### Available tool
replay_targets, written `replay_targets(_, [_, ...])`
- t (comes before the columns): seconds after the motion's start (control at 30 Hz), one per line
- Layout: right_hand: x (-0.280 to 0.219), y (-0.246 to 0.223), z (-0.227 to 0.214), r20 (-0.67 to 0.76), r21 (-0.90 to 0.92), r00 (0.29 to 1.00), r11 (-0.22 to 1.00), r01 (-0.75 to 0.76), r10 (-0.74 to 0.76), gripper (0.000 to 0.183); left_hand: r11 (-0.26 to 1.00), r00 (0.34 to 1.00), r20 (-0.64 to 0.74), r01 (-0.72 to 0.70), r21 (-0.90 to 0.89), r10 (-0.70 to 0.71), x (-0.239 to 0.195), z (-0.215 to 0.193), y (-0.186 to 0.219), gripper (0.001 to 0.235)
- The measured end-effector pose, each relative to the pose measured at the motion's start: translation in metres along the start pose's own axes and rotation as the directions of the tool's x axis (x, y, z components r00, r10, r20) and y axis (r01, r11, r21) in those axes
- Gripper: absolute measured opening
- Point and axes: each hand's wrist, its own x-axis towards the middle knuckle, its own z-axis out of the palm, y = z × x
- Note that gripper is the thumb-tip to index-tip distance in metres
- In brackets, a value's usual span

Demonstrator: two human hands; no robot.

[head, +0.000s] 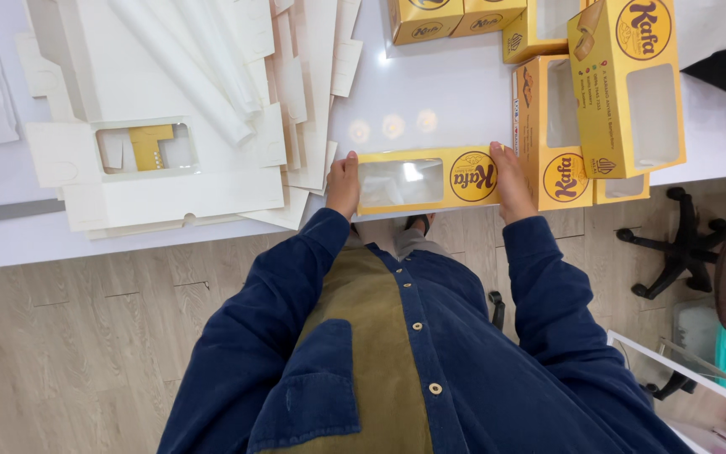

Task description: The person assembles yellow cardboard boxes by folding flaps and inserting white tissue paper into each box. They handle the boxes one at a time, placing the finished boxes on the table.

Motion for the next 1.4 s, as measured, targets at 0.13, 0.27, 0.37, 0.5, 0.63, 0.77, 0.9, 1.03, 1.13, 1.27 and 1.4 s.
replay_targets(0.13, [0.050, 0.061, -0.036, 0.085, 0.164, 0.995, 0.984, -0.073, 0.060, 0.048, 0.995, 0.978, 0.185, 0.096, -0.013, -0.092, -0.043, -0.038, 0.051, 0.067])
replay_targets(0.27, [0.038, 0.043, -0.052, 0.209, 0.212, 0.968, 0.960, -0.183, 0.138, 0.058, 0.975, 0.922, 0.385, -0.125, 0.182, 0.046, -0.073, -0.071, 0.109, 0.087])
replay_targets(0.37, [0.019, 0.030, -0.048, 0.276, 0.298, 0.942, 0.914, -0.275, 0.193, 0.061, 0.949, 0.876, 0.466, -0.242, 0.200, 0.125, -0.086, -0.083, 0.136, 0.090])
replay_targets(0.5, [0.016, 0.038, -0.045, 0.327, 0.557, 0.929, 0.758, -0.338, 0.174, 0.060, 0.935, 0.839, 0.457, -0.352, 0.041, 0.296, -0.098, -0.095, 0.147, 0.094])
replay_targets(0.63, [0.017, 0.052, -0.041, 0.370, 0.590, 0.913, 0.715, -0.374, 0.173, 0.062, 0.684, 0.608, 0.427, -0.729, -0.033, 0.669, -0.107, -0.102, 0.142, 0.095])
replay_targets(0.77, [0.003, 0.049, -0.034, 0.377, 0.615, 0.902, 0.672, -0.414, 0.211, 0.060, 0.560, 0.503, 0.486, -0.828, 0.033, 0.715, -0.122, -0.109, 0.139, 0.130])
replay_targets(0.9, [0.001, 0.055, -0.037, 0.413, 0.660, 0.883, 0.594, -0.460, 0.225, 0.066, 0.447, 0.344, 0.465, -0.885, -0.129, 0.816, -0.123, -0.107, 0.135, 0.145])
replay_targets(1.03, [-0.039, 0.055, -0.035, 0.363, 0.727, 0.877, 0.492, -0.478, 0.315, 0.058, 0.504, 0.323, 0.508, -0.821, -0.270, 0.799, -0.107, -0.100, 0.122, 0.144])
replay_targets(1.13, [-0.046, 0.047, -0.053, 0.325, 0.775, 0.903, 0.467, -0.425, 0.282, 0.058, 0.514, 0.321, 0.485, -0.786, -0.343, 0.814, -0.106, -0.092, 0.128, 0.148])
replay_targets(1.27, [-0.058, 0.042, -0.106, 0.185, 0.817, 0.960, 0.509, -0.270, 0.212, 0.053, 0.416, 0.204, 0.440, -0.781, -0.465, 0.875, -0.119, -0.069, 0.149, 0.155])
replay_targets(1.4, [-0.070, 0.032, -0.192, -0.005, 0.798, 0.997, 0.601, 0.052, -0.080, 0.070, 0.196, 0.037, 0.402, -0.911, -0.362, 0.915, -0.134, -0.029, 0.190, 0.163])
